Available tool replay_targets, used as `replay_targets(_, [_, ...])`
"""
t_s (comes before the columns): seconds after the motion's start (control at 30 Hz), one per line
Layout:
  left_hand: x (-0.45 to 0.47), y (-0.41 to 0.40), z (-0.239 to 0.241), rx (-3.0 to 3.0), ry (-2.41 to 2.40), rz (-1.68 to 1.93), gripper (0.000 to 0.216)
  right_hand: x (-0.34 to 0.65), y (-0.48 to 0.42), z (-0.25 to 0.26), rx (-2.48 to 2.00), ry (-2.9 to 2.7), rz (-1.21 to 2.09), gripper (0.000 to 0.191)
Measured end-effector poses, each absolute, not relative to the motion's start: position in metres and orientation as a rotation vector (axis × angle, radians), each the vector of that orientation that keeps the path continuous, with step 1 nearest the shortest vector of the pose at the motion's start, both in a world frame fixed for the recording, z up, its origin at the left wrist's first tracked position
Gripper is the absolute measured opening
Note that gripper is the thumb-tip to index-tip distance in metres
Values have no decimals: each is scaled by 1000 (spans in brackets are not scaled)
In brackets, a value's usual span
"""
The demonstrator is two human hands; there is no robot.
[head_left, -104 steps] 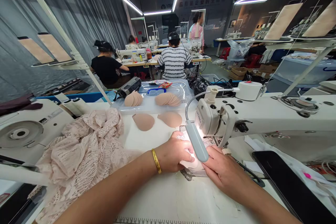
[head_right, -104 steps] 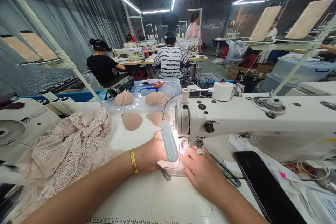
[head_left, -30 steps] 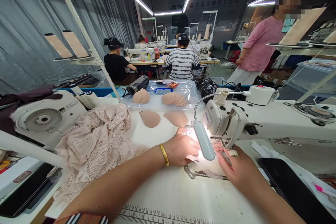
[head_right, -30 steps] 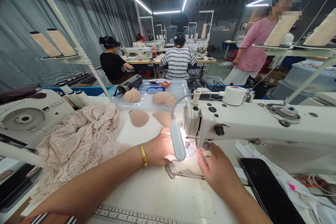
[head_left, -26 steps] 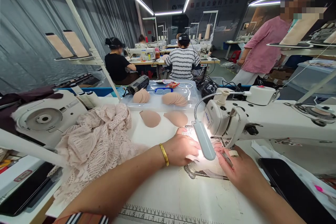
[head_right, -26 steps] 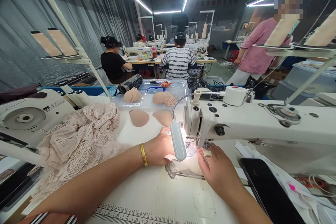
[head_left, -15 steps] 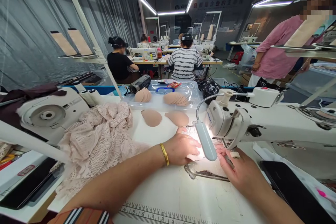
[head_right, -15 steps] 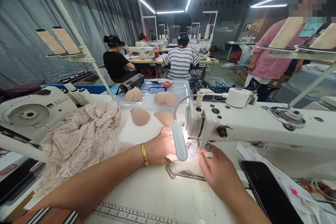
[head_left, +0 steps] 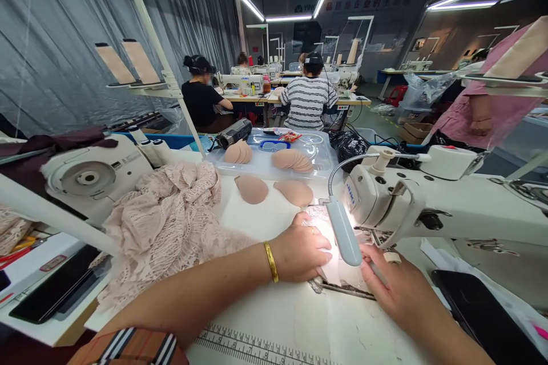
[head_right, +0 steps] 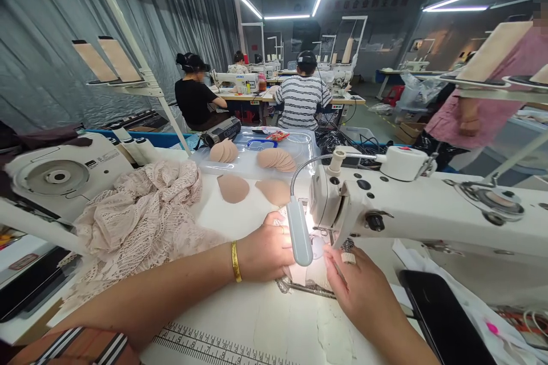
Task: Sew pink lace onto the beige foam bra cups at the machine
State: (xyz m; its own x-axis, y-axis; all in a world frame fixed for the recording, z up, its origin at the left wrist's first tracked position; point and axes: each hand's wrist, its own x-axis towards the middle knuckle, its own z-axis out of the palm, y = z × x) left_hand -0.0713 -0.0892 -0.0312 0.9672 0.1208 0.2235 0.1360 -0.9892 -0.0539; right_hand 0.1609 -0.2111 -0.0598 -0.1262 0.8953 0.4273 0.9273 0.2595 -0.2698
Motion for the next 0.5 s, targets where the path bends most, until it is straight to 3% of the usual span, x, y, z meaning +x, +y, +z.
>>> replay_targets(0.2, [-74,-104,-21,-3059,-140,-327,19,154,-216,-39,-1469,-2358,138,23])
replay_targets(0.5, [-74,-116,-20,-3053,-63,-371,23,148,-217,-34,-1433,-2368,166,24])
